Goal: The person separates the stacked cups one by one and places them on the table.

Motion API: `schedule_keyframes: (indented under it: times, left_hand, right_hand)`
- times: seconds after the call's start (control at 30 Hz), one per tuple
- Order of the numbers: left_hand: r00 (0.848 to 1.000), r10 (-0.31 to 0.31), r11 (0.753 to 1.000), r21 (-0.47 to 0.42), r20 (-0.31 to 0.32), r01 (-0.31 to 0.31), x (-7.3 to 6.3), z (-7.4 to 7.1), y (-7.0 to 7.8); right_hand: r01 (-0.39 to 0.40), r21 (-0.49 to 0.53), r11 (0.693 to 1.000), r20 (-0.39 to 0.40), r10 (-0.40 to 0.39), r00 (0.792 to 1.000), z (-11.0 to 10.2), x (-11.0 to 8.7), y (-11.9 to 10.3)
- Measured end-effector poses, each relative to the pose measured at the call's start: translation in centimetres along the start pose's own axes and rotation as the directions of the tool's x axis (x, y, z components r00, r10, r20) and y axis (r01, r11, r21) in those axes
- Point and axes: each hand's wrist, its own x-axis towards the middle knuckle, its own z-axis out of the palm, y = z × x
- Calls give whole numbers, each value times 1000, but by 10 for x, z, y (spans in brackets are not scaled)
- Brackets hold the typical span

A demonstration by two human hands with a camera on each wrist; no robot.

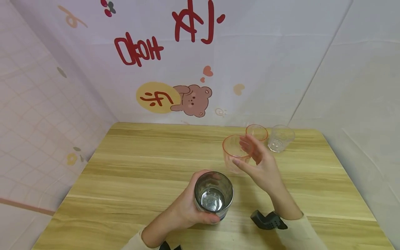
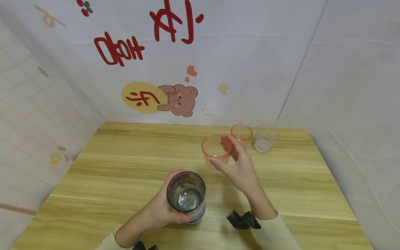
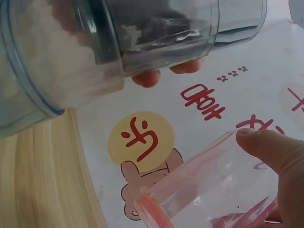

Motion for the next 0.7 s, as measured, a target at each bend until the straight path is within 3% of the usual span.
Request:
schedule_keyframes:
  times: [0.27, 0.7]
  left_hand:
    - [1000, 21, 1000, 16, 10, -21, 0, 0, -1]
    - [1000, 24, 1000, 11, 8, -24, 0, 0, -1]
  right_hand:
    - [-49, -32, 998, 5, 49, 999, 1, 2, 9]
    - [-104, -203, 974, -8, 104, 994, 5, 8, 25]
